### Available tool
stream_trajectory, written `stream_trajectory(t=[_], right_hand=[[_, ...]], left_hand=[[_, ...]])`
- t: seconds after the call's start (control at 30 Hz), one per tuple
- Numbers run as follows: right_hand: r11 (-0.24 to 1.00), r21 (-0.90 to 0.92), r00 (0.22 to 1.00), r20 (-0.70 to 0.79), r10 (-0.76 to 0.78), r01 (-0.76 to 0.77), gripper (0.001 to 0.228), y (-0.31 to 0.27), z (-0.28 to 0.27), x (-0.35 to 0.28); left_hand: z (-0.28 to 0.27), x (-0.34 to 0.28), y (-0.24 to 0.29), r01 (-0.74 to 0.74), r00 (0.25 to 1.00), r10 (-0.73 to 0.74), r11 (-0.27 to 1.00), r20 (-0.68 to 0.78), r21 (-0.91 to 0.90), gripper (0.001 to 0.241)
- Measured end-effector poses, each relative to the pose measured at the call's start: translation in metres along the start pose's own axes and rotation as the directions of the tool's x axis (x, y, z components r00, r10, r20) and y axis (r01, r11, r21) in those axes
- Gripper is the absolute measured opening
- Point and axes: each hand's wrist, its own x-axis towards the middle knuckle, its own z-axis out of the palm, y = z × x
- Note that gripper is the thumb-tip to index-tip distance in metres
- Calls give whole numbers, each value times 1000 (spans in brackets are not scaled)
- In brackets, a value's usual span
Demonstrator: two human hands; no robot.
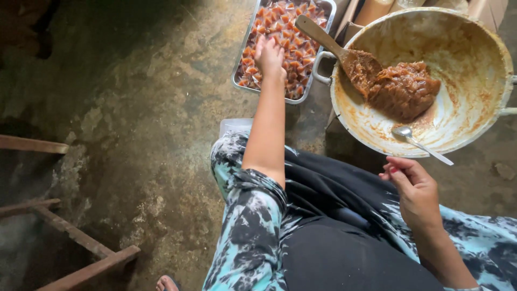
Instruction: Scooping brown paste and wrapping it into individual plastic portions
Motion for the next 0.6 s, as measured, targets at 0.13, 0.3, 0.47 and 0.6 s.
stream_trajectory(t=[0.13, 0.3, 0.47, 0.6], right_hand=[[996, -84, 1000, -12, -18, 17, 13, -9, 3, -1], [851, -322, 838, 501, -218, 414, 23, -101, 33, 7], [147, -208, 255, 812, -525, 967, 12, -241, 124, -47], [-296, -376, 184, 836, -516, 878, 7, -270, 171, -111]], left_hand=[[3, 8, -4, -127, 992, 121, 964, 38, 235, 52], [-12, -14, -29, -137, 979, 117, 984, 165, 116, 35], [-27, -90, -45, -89, 925, 51, 993, 375, 84, 30], [-44, -150, -53, -108, 889, -9, 967, 457, 229, 29]])
